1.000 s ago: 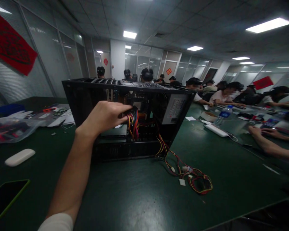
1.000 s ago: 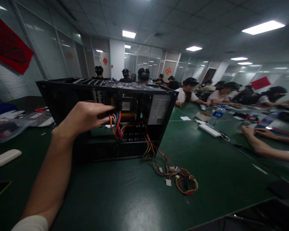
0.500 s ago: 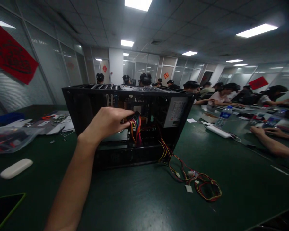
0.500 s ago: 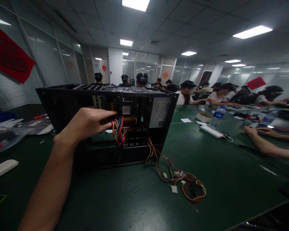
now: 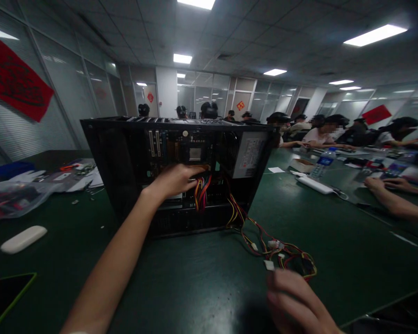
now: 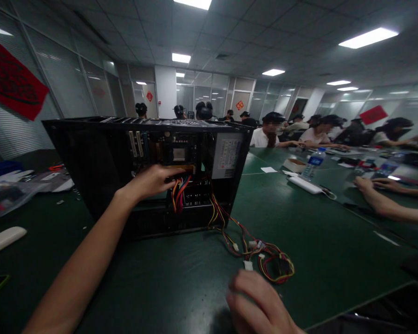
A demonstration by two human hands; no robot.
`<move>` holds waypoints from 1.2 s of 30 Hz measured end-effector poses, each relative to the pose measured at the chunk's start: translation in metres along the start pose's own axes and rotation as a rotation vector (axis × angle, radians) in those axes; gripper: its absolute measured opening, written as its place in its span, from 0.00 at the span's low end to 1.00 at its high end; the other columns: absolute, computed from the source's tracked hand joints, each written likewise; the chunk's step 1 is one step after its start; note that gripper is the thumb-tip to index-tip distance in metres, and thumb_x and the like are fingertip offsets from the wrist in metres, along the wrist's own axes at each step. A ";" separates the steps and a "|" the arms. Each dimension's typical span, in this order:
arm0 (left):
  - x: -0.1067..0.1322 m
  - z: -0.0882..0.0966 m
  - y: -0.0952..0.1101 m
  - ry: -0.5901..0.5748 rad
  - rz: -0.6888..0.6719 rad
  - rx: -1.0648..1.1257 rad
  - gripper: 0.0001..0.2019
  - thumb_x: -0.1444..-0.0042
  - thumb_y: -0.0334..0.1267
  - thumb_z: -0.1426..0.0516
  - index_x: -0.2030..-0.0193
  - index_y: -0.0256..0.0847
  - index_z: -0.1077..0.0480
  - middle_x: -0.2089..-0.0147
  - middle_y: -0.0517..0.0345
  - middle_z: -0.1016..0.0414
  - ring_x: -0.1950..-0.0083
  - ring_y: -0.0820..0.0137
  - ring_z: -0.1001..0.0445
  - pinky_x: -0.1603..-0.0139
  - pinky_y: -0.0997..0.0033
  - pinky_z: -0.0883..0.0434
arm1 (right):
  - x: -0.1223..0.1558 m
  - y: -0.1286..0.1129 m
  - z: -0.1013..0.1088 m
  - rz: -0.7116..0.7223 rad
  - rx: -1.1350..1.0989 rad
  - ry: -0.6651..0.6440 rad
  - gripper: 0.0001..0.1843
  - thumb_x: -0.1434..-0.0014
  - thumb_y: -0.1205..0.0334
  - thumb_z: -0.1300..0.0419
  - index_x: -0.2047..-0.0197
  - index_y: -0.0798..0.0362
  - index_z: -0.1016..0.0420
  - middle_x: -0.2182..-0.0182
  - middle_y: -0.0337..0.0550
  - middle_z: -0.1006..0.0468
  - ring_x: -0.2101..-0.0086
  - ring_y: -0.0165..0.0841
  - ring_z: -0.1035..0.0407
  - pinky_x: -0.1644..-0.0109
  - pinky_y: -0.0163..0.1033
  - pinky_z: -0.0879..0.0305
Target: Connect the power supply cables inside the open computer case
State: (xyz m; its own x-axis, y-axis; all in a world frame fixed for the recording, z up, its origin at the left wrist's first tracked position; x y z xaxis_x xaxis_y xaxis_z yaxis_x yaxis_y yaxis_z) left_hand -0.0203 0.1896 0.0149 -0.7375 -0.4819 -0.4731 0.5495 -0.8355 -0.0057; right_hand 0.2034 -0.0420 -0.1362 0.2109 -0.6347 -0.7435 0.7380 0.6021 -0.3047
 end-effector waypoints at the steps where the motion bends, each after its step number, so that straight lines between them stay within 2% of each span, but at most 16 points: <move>1: 0.000 -0.005 -0.004 0.003 0.000 0.014 0.21 0.36 0.34 0.43 0.36 0.44 0.30 0.38 0.51 0.25 0.39 0.61 0.24 0.36 0.57 0.28 | -0.037 -0.005 -0.010 0.119 -0.026 0.016 0.27 0.38 0.70 0.40 0.41 0.31 0.30 0.51 0.40 0.24 0.49 0.38 0.26 0.47 0.49 0.23; 3: 0.001 -0.012 -0.011 0.008 0.009 0.021 0.20 0.35 0.35 0.43 0.37 0.43 0.30 0.37 0.51 0.25 0.36 0.61 0.26 0.34 0.56 0.30 | -0.109 -0.021 -0.030 0.352 0.009 0.066 0.29 0.37 0.76 0.44 0.36 0.46 0.34 0.47 0.50 0.26 0.45 0.40 0.30 0.43 0.50 0.25; 5: 0.002 -0.016 -0.018 0.016 0.043 0.023 0.19 0.35 0.36 0.43 0.37 0.43 0.30 0.38 0.52 0.24 0.37 0.61 0.26 0.37 0.58 0.29 | -0.173 -0.029 -0.048 0.423 0.095 0.130 0.28 0.35 0.78 0.49 0.34 0.52 0.36 0.43 0.55 0.30 0.40 0.41 0.36 0.38 0.53 0.30; 7: 0.003 -0.016 -0.026 0.030 0.120 0.036 0.19 0.36 0.37 0.42 0.38 0.44 0.32 0.41 0.54 0.22 0.41 0.61 0.22 0.43 0.62 0.26 | -0.220 -0.032 -0.065 0.417 0.155 0.115 0.26 0.33 0.77 0.53 0.35 0.54 0.36 0.40 0.58 0.33 0.37 0.43 0.40 0.35 0.55 0.34; 10: 0.004 -0.017 -0.036 0.031 0.238 0.080 0.16 0.37 0.37 0.41 0.42 0.43 0.32 0.48 0.56 0.19 0.47 0.62 0.19 0.52 0.67 0.26 | -0.255 -0.022 -0.092 0.299 0.222 -0.064 0.25 0.34 0.78 0.53 0.36 0.58 0.34 0.40 0.59 0.32 0.40 0.44 0.37 0.37 0.53 0.33; 15: 0.002 -0.019 -0.049 0.009 0.338 -0.033 0.09 0.38 0.36 0.39 0.52 0.41 0.27 0.56 0.55 0.17 0.52 0.59 0.18 0.58 0.69 0.28 | -0.261 -0.006 -0.117 0.154 0.230 -0.215 0.24 0.32 0.76 0.52 0.36 0.55 0.36 0.42 0.55 0.29 0.43 0.41 0.33 0.42 0.46 0.30; 18: 0.000 -0.023 -0.051 -0.011 0.285 -0.090 0.07 0.38 0.36 0.39 0.53 0.41 0.25 0.56 0.55 0.17 0.52 0.61 0.19 0.57 0.69 0.29 | -0.261 0.010 -0.134 0.014 0.247 -0.304 0.20 0.30 0.72 0.54 0.38 0.54 0.34 0.41 0.54 0.30 0.48 0.40 0.28 0.48 0.41 0.29; 20: -0.003 -0.031 -0.048 -0.057 0.230 -0.122 0.06 0.37 0.36 0.39 0.54 0.41 0.24 0.56 0.54 0.17 0.53 0.62 0.19 0.58 0.69 0.29 | -0.258 0.025 -0.147 -0.084 0.226 -0.396 0.18 0.30 0.72 0.54 0.41 0.55 0.32 0.44 0.53 0.27 0.51 0.39 0.26 0.50 0.39 0.30; 24: -0.009 -0.053 -0.045 -0.198 0.210 -0.232 0.05 0.37 0.36 0.40 0.58 0.40 0.23 0.59 0.51 0.17 0.56 0.59 0.18 0.61 0.68 0.29 | -0.247 0.059 -0.166 -0.211 0.164 -0.532 0.16 0.35 0.76 0.50 0.49 0.58 0.27 0.52 0.52 0.22 0.50 0.39 0.28 0.48 0.38 0.34; 27: -0.010 -0.070 -0.044 -0.325 0.208 -0.288 0.05 0.38 0.36 0.39 0.58 0.41 0.22 0.60 0.50 0.17 0.57 0.58 0.18 0.62 0.67 0.28 | -0.242 0.072 -0.166 -0.217 0.186 -0.515 0.17 0.39 0.77 0.48 0.50 0.58 0.25 0.47 0.54 0.25 0.46 0.39 0.32 0.43 0.39 0.38; 30: -0.004 -0.078 -0.050 -0.392 0.258 -0.330 0.07 0.38 0.35 0.41 0.55 0.42 0.21 0.59 0.48 0.17 0.56 0.57 0.18 0.61 0.66 0.27 | -0.242 0.072 -0.163 -0.199 0.226 -0.491 0.17 0.39 0.76 0.47 0.50 0.56 0.23 0.46 0.54 0.27 0.45 0.41 0.35 0.43 0.40 0.38; 36: 0.008 -0.069 -0.061 -0.330 0.408 -0.343 0.10 0.34 0.35 0.46 0.56 0.38 0.22 0.57 0.45 0.18 0.53 0.56 0.18 0.58 0.64 0.26 | -0.242 0.069 -0.161 -0.225 0.184 -0.517 0.17 0.36 0.74 0.48 0.48 0.57 0.23 0.45 0.56 0.27 0.46 0.39 0.32 0.43 0.38 0.38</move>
State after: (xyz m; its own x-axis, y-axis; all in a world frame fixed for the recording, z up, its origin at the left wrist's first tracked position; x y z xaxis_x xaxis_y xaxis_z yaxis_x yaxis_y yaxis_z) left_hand -0.0329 0.2552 -0.0498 -0.4935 -0.8464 -0.2001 0.8670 -0.4605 -0.1906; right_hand 0.1004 0.2313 -0.0731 0.2870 -0.9185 -0.2721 0.8901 0.3607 -0.2785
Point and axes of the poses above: each hand's wrist, its own x-axis away from the middle knuckle, its own z-axis out of the back of the hand, y = z × x, the point moved 8 cm from there along -x, towards the middle knuckle
